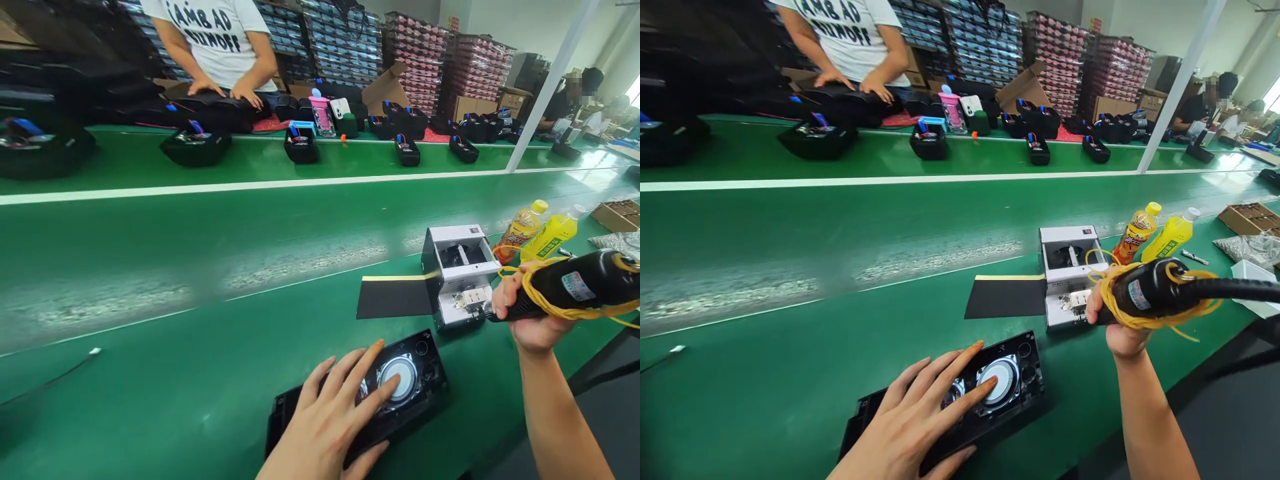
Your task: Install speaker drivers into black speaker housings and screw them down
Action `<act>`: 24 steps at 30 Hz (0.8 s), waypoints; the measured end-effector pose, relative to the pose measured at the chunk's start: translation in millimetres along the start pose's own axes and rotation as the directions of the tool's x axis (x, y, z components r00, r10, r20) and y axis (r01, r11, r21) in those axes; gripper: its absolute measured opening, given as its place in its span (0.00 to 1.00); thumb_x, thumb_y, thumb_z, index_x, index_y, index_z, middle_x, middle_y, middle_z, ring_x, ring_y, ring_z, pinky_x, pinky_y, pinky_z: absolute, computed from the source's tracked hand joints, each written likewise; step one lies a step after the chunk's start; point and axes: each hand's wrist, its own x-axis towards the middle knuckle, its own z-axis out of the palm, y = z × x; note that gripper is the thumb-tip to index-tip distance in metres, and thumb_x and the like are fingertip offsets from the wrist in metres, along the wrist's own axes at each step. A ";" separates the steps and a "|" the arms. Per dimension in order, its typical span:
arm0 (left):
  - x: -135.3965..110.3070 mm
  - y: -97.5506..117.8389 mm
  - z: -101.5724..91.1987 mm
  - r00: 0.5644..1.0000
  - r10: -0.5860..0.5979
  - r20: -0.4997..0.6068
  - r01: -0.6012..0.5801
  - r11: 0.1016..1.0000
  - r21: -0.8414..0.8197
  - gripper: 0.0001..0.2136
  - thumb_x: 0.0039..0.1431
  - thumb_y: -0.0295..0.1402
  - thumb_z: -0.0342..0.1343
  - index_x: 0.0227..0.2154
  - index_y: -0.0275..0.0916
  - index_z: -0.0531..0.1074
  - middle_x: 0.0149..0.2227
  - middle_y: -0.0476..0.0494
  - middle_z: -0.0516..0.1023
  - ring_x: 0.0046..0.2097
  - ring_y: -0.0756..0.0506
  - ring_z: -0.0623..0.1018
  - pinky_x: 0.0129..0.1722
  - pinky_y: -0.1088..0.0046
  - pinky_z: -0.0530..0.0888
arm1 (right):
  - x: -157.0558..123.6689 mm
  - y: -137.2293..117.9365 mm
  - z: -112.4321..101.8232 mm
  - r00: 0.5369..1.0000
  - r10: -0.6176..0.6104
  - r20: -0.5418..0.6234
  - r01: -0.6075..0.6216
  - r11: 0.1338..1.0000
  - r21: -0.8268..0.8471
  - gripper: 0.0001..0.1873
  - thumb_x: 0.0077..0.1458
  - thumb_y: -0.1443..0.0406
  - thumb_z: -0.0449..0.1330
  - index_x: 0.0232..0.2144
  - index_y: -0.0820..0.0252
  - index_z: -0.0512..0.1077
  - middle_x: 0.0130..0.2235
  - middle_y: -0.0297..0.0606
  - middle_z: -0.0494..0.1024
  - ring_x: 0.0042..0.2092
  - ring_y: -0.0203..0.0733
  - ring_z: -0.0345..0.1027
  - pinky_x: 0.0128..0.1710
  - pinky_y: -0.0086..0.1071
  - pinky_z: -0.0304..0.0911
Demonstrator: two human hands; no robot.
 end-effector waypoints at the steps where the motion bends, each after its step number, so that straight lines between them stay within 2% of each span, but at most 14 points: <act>1: -0.3 0.1 0.6 1.000 -0.001 -0.001 0.001 1.000 0.000 0.27 0.57 0.32 0.63 0.61 0.55 0.73 0.73 0.43 0.62 0.66 0.32 0.71 0.65 0.45 0.67 | 0.5 -1.6 0.2 1.000 -0.009 -0.002 0.009 1.000 0.008 0.30 0.51 0.36 0.65 0.40 0.53 0.76 0.22 0.25 0.70 0.16 0.33 0.59 0.14 0.26 0.58; 4: -1.3 0.2 2.0 1.000 -0.007 -0.004 0.007 1.000 -0.011 0.27 0.58 0.32 0.63 0.61 0.55 0.72 0.73 0.43 0.63 0.66 0.33 0.70 0.65 0.46 0.67 | 6.3 -6.0 2.3 0.997 -0.069 -0.036 0.070 0.997 0.015 0.29 0.53 0.37 0.64 0.42 0.52 0.76 0.22 0.25 0.70 0.17 0.33 0.59 0.15 0.27 0.60; 6: -1.6 0.0 2.2 1.000 -0.011 -0.002 0.011 1.000 -0.018 0.27 0.58 0.31 0.63 0.61 0.55 0.72 0.73 0.43 0.63 0.66 0.33 0.70 0.64 0.47 0.68 | 11.2 -6.0 4.9 0.995 -0.087 -0.049 0.087 0.996 -0.002 0.31 0.52 0.35 0.64 0.41 0.52 0.76 0.22 0.24 0.70 0.16 0.33 0.58 0.15 0.27 0.59; 9: -1.6 0.1 1.9 1.000 -0.017 0.004 0.017 0.999 -0.028 0.28 0.58 0.30 0.63 0.61 0.55 0.73 0.73 0.44 0.63 0.65 0.33 0.71 0.63 0.48 0.69 | 13.9 -2.9 8.7 0.998 -0.041 -0.044 0.040 0.999 -0.020 0.32 0.48 0.33 0.65 0.37 0.52 0.75 0.21 0.24 0.70 0.15 0.34 0.58 0.14 0.27 0.57; 18: -0.9 0.4 1.2 0.999 -0.027 0.019 0.028 0.997 -0.066 0.27 0.58 0.30 0.63 0.61 0.55 0.73 0.73 0.44 0.62 0.66 0.32 0.70 0.63 0.48 0.69 | 6.8 3.3 8.0 0.999 0.028 -0.029 -0.029 0.999 -0.036 0.29 0.48 0.36 0.65 0.33 0.53 0.74 0.19 0.24 0.68 0.14 0.34 0.57 0.13 0.27 0.55; 24: -0.9 1.2 -0.5 0.997 -0.031 0.067 0.036 0.997 -0.068 0.30 0.55 0.32 0.67 0.61 0.53 0.72 0.74 0.41 0.60 0.66 0.31 0.69 0.63 0.45 0.69 | 3.0 -0.3 -1.8 1.000 0.023 0.017 -0.023 1.000 -0.001 0.30 0.50 0.36 0.65 0.42 0.51 0.78 0.22 0.25 0.70 0.16 0.33 0.58 0.15 0.27 0.57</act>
